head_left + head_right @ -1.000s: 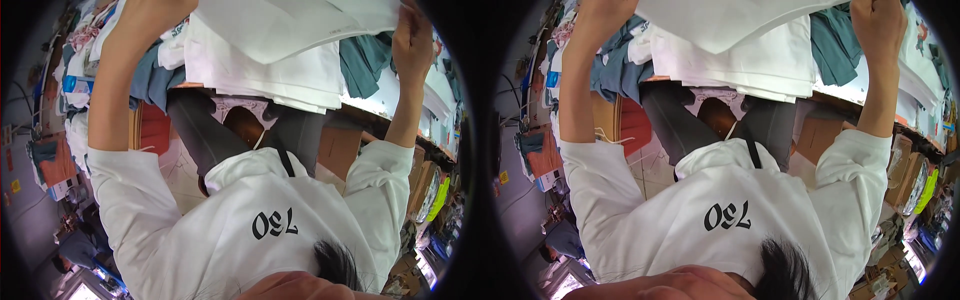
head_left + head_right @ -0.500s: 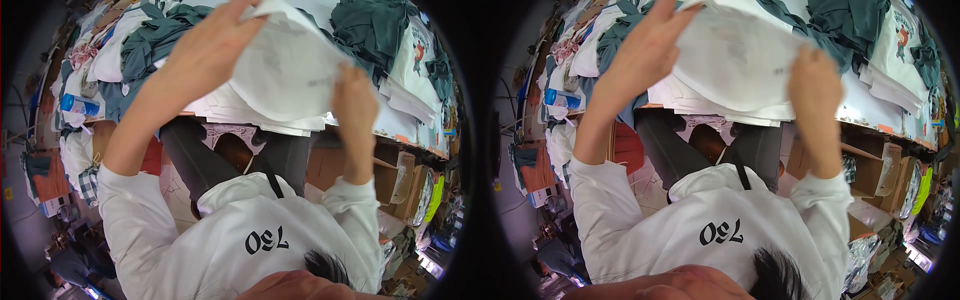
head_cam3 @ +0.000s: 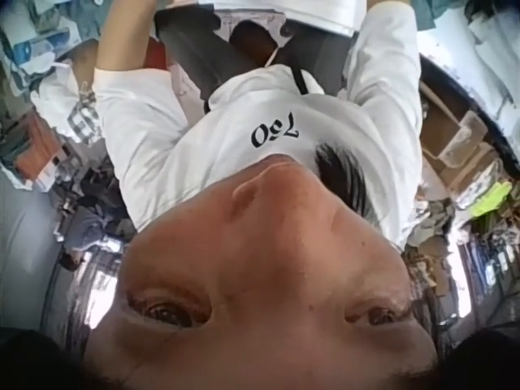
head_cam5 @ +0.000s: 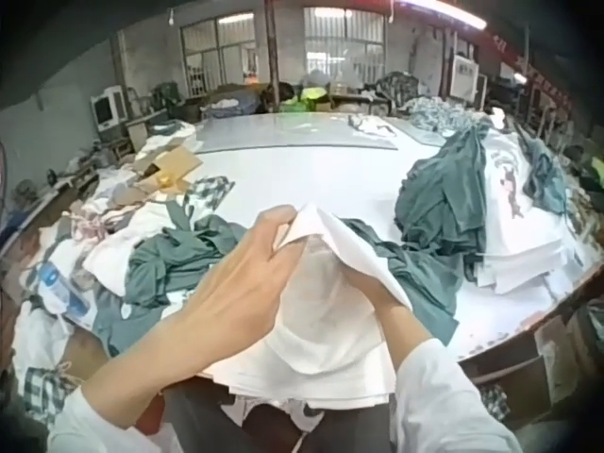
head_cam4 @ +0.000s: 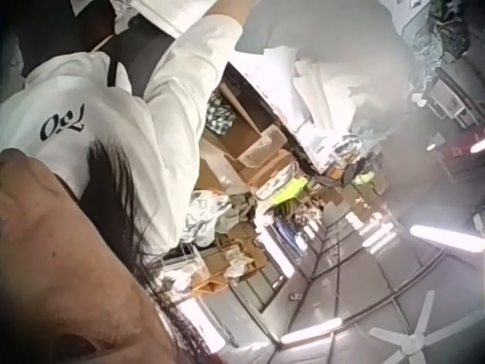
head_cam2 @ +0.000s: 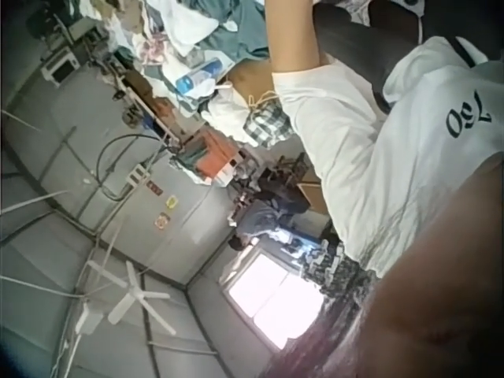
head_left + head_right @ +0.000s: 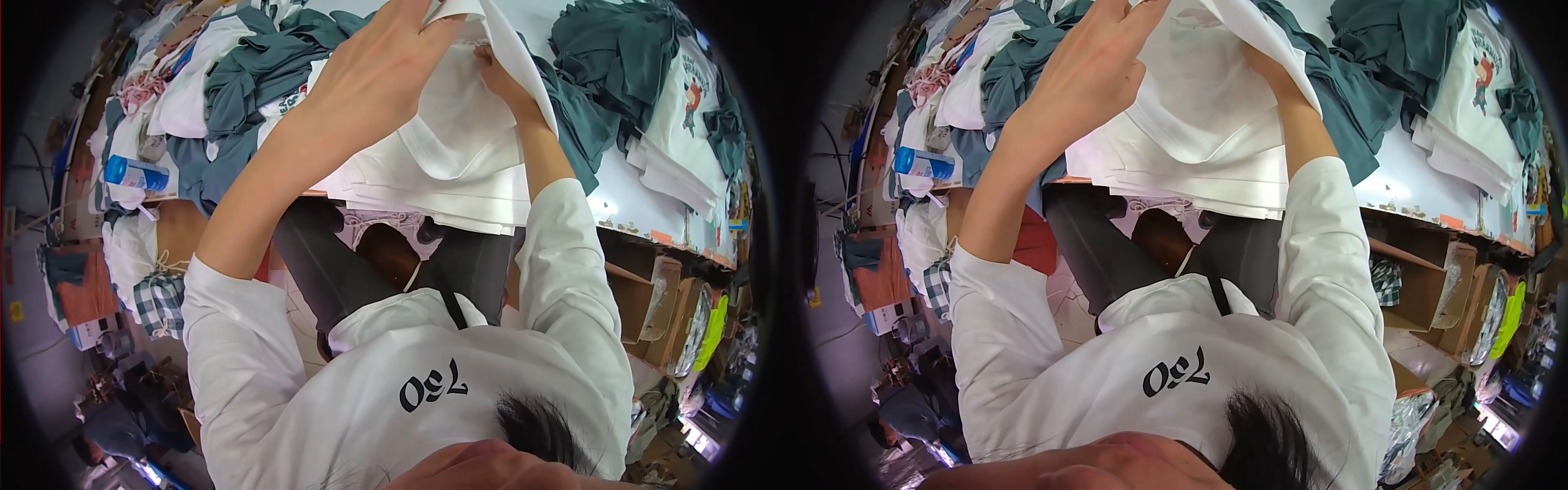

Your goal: Folding and stacking printed t-shirts in a factory environment.

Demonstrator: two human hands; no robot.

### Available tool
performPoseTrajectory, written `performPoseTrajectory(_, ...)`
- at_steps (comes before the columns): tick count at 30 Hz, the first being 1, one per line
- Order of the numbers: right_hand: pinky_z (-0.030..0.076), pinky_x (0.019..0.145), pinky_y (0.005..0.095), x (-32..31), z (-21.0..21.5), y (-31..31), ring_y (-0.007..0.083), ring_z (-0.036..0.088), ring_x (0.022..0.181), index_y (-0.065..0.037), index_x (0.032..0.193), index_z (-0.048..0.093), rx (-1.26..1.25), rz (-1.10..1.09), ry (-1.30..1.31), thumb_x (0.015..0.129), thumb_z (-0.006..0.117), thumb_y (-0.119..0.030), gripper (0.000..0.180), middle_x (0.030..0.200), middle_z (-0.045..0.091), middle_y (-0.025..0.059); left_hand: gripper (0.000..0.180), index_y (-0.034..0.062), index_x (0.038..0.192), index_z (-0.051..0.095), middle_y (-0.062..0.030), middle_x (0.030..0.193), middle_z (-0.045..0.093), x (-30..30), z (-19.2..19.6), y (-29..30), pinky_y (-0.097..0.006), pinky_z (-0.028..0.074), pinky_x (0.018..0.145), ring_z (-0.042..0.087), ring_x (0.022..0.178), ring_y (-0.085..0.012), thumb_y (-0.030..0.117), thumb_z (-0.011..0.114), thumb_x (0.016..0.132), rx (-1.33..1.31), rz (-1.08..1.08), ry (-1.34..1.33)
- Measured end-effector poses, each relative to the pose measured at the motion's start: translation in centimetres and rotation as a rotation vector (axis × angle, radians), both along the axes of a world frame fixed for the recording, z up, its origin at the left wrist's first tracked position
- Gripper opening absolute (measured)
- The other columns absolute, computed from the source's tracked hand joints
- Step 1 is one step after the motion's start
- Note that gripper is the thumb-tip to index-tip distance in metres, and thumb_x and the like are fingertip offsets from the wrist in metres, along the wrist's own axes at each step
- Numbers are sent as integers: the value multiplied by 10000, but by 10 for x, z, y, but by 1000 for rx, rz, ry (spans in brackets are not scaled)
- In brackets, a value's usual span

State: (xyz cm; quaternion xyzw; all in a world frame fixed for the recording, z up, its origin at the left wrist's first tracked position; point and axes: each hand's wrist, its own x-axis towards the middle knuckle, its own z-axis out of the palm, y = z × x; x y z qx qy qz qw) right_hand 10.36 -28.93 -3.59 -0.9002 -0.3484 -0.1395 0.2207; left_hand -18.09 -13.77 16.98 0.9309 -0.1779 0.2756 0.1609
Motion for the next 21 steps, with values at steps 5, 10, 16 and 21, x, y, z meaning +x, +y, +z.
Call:
performPoseTrajectory(5,503,890,385,-13,11,26,312,659,978,-95,1015,747,36,93,-105,869,640,-190,203,985,720,121,437,-61,1219,511,-273,1315,396,7,-17,24,-434,488,924,535,1115,-448,-121,494,786,94,-144,-368)
performPoseTrajectory(10,508,871,407,-5,-3,26,344,653,954,-95,1011,725,15,110,-259,868,630,-187,194,965,702,136,490,-57,1232,503,-274,1308,396,-10,-2,15,-439,483,930,532,1113,-457,-143,493,750,-47,20,26)
performPoseTrajectory(16,511,878,438,-8,12,30,377,643,982,-102,1132,674,-94,102,-390,878,592,-153,271,1036,683,158,564,-57,1260,490,-275,1316,392,-12,-8,24,-449,474,945,523,1125,-465,-155,501,705,7,-57,-148)
performPoseTrajectory(21,511,721,345,-65,78,9,231,645,830,-58,1099,626,247,431,-648,952,559,-152,186,914,655,115,593,-69,1271,487,-281,1384,366,-33,12,21,-443,484,938,498,1184,-474,-142,528,684,12,103,127)
